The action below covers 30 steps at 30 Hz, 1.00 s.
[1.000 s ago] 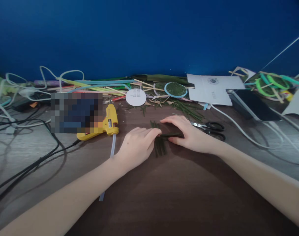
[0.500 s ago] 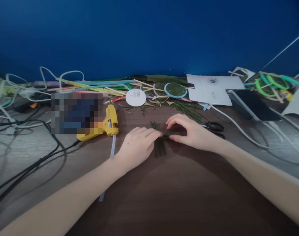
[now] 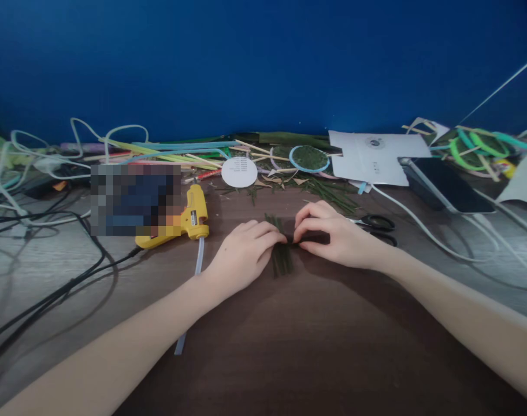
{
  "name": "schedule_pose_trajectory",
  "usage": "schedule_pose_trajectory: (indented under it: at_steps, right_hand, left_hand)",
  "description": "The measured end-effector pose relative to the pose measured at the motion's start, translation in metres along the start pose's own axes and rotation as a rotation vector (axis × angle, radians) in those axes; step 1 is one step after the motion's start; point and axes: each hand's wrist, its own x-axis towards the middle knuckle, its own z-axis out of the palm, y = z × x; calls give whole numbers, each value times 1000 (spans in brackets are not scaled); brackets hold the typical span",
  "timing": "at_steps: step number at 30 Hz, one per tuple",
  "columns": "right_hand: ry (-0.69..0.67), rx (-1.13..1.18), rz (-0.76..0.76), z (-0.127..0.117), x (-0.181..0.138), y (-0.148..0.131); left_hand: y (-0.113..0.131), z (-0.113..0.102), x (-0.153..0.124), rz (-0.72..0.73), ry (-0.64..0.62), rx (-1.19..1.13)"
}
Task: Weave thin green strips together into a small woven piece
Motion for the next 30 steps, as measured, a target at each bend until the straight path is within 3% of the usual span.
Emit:
schedule_pose_trajectory:
  at_steps: [10, 30]
  right_hand:
    - [-65, -44, -42, 0, -1, -10]
    - [88, 43, -98, 13, 2, -9]
  left_hand:
    - [-1, 0, 0, 3, -26, 6]
    - [-1, -1, 1, -11, -40, -19]
